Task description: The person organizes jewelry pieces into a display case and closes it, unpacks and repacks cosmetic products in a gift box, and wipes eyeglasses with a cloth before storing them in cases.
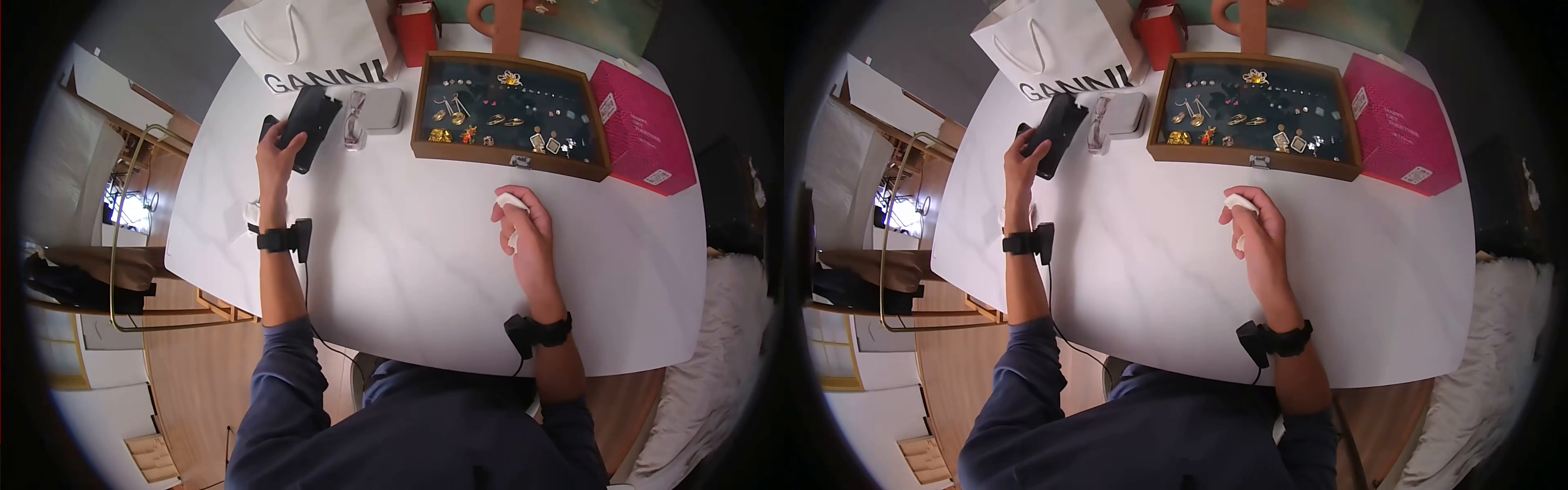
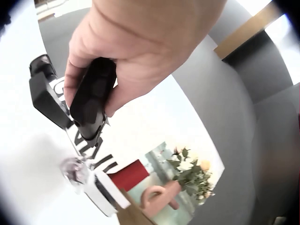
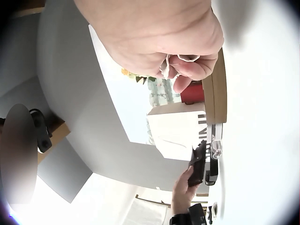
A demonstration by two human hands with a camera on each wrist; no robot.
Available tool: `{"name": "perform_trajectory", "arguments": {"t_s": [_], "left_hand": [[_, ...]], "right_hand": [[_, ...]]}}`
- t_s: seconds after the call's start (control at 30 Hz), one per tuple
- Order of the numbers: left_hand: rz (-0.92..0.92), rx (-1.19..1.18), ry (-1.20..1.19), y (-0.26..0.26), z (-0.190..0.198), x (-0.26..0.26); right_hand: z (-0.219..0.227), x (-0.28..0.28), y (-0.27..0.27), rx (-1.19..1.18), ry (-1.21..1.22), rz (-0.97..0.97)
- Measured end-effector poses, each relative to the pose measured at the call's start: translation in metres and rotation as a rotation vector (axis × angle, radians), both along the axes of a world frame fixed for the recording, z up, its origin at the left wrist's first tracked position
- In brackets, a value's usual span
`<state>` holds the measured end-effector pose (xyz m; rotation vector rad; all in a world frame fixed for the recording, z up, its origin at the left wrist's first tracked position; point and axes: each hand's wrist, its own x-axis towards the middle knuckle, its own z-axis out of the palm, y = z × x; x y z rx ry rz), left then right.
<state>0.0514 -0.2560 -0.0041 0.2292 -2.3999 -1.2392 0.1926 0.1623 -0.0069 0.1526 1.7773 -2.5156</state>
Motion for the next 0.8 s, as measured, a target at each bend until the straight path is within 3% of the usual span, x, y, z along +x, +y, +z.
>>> {"name": "perform_trajectory", "arguments": {"t_s": [0.1,0.17,0.37,0.47,0.57,0.6,0.8], "left_hand": [[-0.027,0.013,-0.098,-0.010,-0.020,-0.018],[-0.058,-0.413,0.004,-0.011,-0.030,-0.023],[0.112,-0.733,-0.062,0.025,-0.016,-0.031],[0.043,-0.824,0.045,0.017,-0.022,-0.042],[0.046,-0.772,0.077,-0.010,-0.018,-0.052],[0.078,-0.778,-0.026,-0.013,-0.012,-0.047],[0.019,-0.711,-0.036,-0.046,-0.032,-0.050]], "right_hand": [[-0.001,0.000,0.000,0.014,0.002,0.009],[0.000,0.001,-0.001,0.016,-0.002,0.012],[0.000,0.001,0.001,0.023,-0.015,0.040],[0.001,0.001,0.001,0.012,-0.022,0.062],[0.003,0.002,0.001,0.005,-0.022,0.061],[0.003,0.002,0.001,0.006,-0.018,0.062],[0.004,0.003,0.000,0.006,-0.048,0.078]]}}
